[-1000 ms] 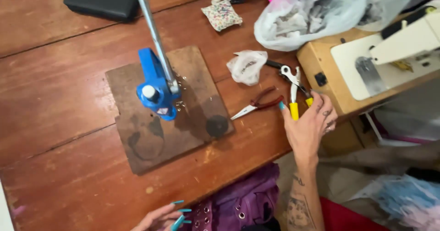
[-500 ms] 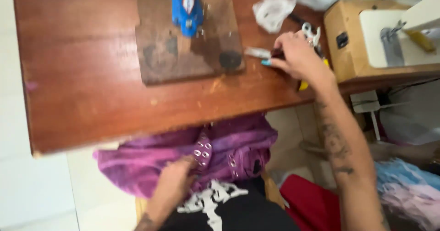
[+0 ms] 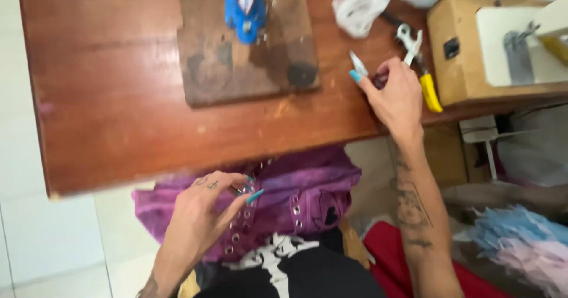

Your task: Trimming material and installing metal eyelets using a hand press to assemble a garment

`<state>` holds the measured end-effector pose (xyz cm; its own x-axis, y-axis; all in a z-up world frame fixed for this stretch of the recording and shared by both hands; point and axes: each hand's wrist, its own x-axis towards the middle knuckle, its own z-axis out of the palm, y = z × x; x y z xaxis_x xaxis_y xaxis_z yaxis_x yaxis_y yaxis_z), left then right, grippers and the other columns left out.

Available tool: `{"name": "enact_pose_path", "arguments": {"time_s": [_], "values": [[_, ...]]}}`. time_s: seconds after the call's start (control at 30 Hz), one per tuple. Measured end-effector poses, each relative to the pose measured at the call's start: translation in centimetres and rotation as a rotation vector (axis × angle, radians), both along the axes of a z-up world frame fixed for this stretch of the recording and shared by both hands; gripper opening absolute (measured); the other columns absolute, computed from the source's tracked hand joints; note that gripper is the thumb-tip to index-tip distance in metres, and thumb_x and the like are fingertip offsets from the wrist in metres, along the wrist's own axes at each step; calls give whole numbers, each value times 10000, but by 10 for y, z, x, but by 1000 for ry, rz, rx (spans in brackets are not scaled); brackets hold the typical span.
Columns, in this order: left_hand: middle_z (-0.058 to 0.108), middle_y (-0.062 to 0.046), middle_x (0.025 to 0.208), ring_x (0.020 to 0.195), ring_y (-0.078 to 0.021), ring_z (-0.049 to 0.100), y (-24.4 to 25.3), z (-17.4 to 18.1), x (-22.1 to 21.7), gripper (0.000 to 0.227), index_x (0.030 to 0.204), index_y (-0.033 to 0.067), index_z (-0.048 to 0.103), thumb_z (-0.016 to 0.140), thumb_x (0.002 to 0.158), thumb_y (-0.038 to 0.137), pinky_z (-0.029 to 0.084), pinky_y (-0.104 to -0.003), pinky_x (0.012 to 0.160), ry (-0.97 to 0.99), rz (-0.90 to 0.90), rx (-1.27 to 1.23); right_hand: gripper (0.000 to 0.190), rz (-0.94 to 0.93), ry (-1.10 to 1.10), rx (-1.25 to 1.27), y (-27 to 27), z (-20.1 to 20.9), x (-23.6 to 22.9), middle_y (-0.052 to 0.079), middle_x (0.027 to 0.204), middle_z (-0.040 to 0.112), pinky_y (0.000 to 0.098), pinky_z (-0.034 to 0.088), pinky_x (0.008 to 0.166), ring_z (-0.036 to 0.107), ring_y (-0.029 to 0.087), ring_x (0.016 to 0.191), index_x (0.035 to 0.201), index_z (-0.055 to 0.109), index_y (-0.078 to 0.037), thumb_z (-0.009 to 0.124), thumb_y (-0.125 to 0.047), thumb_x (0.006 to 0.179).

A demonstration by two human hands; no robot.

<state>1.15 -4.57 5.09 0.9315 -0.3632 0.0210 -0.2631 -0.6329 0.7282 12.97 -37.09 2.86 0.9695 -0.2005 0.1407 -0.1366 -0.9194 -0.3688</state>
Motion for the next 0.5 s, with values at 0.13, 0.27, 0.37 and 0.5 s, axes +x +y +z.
{"name": "enact_pose_path", "arguments": {"time_s": [0.13,0.27,0.37,0.5], "values": [[666,-52,829,600,-85,646,-3,23,45,186,897,95,625,685,728,149,565,-179,506,-330,81,-121,314,287,-329,-199,-13,31,41,203,1029,477,427,361,742,445,367,879,1080,492,36,584,-181,872],[659,-32,815,677,-83,607,-4,57,80,144,867,54,622,675,736,28,476,-197,741,-300,310,-304,491,446,-96,-384,-26,13,99,142,1256,406,507,439,787,341,356,1090,1161,439,-33,661,-166,743],[646,-42,784,673,-98,592,6,45,88,150,869,54,614,679,738,22,462,-202,714,-265,465,-296,56,599,-248,-777,-27,1,112,34,878,524,373,338,709,477,232,905,874,532,-155,494,-167,835],[692,-8,783,694,-67,629,2,37,93,129,813,96,670,676,684,83,493,-185,711,-47,393,-341,273,689,-388,-815,17,66,77,27,888,540,365,355,829,521,194,860,871,466,-92,623,16,676]]}}
